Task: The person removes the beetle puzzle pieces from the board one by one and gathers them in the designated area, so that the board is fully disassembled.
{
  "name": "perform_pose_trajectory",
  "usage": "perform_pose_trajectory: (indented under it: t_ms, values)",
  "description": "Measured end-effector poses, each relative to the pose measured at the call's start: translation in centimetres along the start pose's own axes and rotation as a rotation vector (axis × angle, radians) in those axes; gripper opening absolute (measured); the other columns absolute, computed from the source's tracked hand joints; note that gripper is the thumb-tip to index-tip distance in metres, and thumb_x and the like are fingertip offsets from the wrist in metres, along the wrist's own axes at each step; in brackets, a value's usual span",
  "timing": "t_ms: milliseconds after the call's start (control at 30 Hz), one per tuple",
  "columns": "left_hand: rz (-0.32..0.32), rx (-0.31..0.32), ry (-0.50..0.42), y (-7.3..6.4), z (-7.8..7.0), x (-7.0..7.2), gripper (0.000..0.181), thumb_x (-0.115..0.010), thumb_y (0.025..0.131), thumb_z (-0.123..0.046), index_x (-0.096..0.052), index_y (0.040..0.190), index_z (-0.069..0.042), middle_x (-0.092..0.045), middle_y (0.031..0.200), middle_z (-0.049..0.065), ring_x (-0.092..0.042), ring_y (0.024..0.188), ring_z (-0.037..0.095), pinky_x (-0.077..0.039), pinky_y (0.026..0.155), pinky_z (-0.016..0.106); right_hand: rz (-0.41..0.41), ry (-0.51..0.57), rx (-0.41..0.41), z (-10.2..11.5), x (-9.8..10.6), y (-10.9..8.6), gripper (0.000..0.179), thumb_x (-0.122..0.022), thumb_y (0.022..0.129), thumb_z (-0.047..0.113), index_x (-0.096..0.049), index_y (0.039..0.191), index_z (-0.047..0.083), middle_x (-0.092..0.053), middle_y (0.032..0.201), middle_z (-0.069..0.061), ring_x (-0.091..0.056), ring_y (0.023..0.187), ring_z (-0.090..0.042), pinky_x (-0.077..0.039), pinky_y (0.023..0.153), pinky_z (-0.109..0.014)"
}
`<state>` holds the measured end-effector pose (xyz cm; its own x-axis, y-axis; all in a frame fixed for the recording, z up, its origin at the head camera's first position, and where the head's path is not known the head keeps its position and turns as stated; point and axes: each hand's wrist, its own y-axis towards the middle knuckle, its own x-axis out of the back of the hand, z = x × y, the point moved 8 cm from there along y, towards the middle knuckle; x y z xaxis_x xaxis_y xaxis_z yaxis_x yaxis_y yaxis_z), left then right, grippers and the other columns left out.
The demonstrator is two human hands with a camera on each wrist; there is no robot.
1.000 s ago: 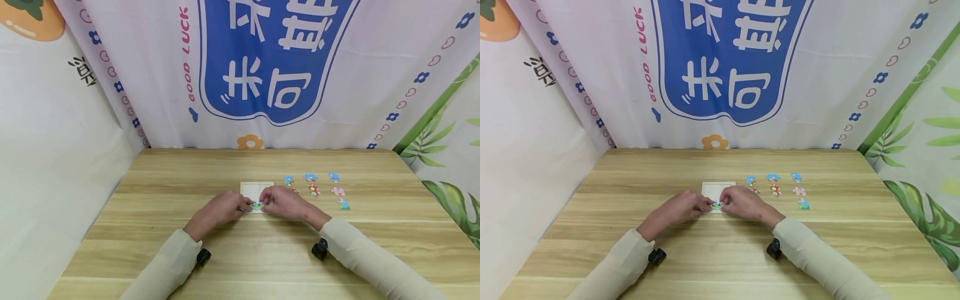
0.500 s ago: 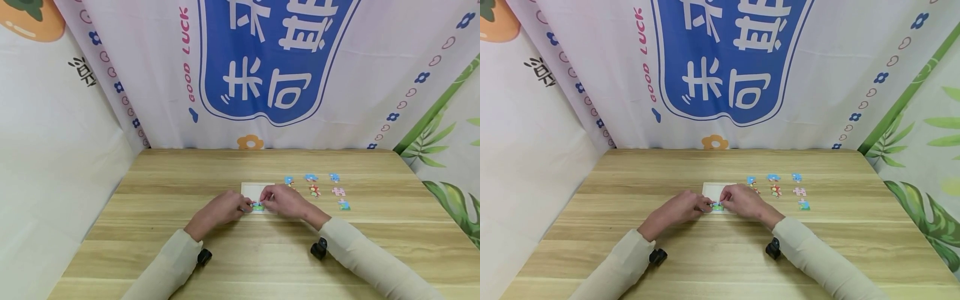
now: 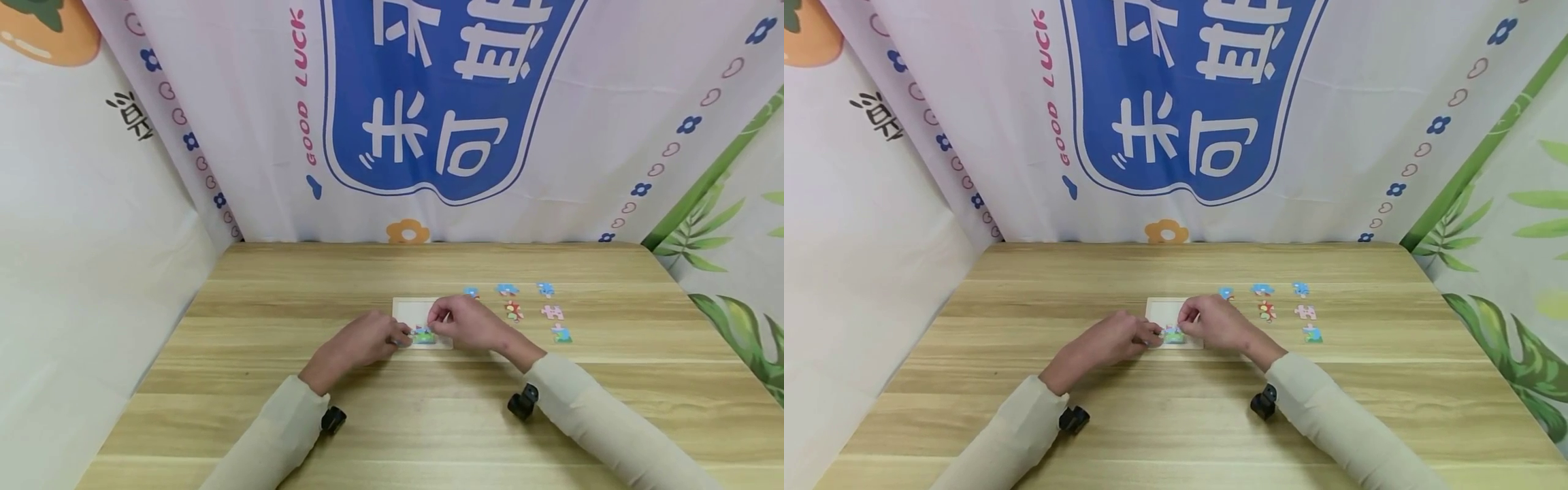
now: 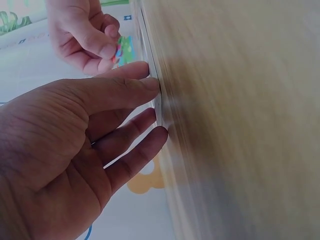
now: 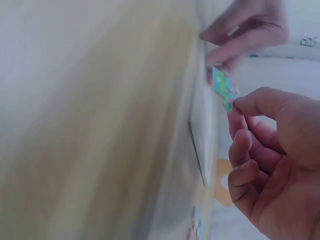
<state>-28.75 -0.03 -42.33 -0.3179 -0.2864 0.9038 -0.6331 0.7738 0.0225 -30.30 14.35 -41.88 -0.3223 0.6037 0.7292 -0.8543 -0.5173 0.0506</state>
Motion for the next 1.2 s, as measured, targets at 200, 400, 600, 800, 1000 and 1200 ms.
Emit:
perform_pose_trajectory:
  t_ms: [200, 400, 600, 800, 1000, 1200]
  values:
    - [0.002, 0.042, -0.034, 0.0, 0.1, 0.0, 0.025, -0.073, 0.092, 0.004, -0.082, 0.111, -0.010, -0.072, 0.123, 0.002, -0.067, 0.115, 0.018, -0.049, 0.072, 0.020, 0.002, -0.002, 0.004, -0.6, 1.6, -1.1, 0.007, -0.069, 0.097, 0.010, -0.070, 0.091, 0.013, -0.066, 0.086, 0.006, -0.060, 0.078, -0.014, -0.051, 0.068, -0.030]
    - [-0.016, 0.043, -0.048, -0.2, 0.2, -0.1, 0.021, -0.075, 0.092, 0.001, -0.082, 0.109, -0.009, -0.073, 0.122, 0.002, -0.067, 0.115, 0.017, -0.053, 0.079, 0.021, 0.031, -0.015, 0.020, -1.9, 2.6, -2.7, 0.009, -0.069, 0.097, 0.007, -0.070, 0.090, 0.012, -0.065, 0.085, 0.006, -0.060, 0.078, -0.013, -0.051, 0.068, -0.030]
    - [-0.018, 0.050, -0.051, -0.3, 0.2, -0.2, 0.020, -0.076, 0.093, -0.001, -0.082, 0.110, -0.010, -0.073, 0.122, 0.001, -0.068, 0.114, 0.016, -0.053, 0.082, 0.021, 0.066, -0.018, 0.033, -3.2, 3.8, -4.5, 0.010, -0.069, 0.096, 0.004, -0.069, 0.090, 0.011, -0.065, 0.084, 0.006, -0.061, 0.077, -0.012, -0.052, 0.068, -0.029]
    - [-0.021, 0.060, -0.051, -0.3, 0.2, -0.2, 0.019, -0.075, 0.093, 0.000, -0.082, 0.109, -0.008, -0.073, 0.121, 0.002, -0.067, 0.115, 0.017, -0.053, 0.082, 0.021, 0.094, -0.023, -0.007, -4.3, 5.2, -6.2, 0.008, -0.070, 0.097, 0.005, -0.069, 0.092, 0.011, -0.066, 0.088, 0.005, -0.062, 0.081, -0.013, -0.053, 0.070, -0.029]
    - [-0.025, 0.067, -0.064, -0.3, 0.4, -0.1, 0.021, -0.075, 0.092, 0.002, -0.082, 0.109, -0.009, -0.073, 0.122, 0.001, -0.067, 0.116, 0.016, -0.053, 0.081, 0.020, 0.093, -0.020, -0.054, -5.7, 6.9, -7.7, 0.006, -0.070, 0.098, 0.009, -0.069, 0.093, 0.011, -0.065, 0.088, 0.004, -0.058, 0.079, -0.014, -0.049, 0.068, -0.028]
    - [-0.025, 0.066, -0.066, -0.4, 0.6, -0.1, 0.021, -0.074, 0.093, 0.002, -0.082, 0.109, -0.009, -0.073, 0.122, 0.002, -0.067, 0.115, 0.016, -0.053, 0.081, 0.021, 0.102, 0.008, -0.050, -6.9, 7.8, -8.8, 0.005, -0.070, 0.098, 0.007, -0.069, 0.093, 0.008, -0.065, 0.087, 0.002, -0.057, 0.077, -0.013, -0.048, 0.065, -0.027]
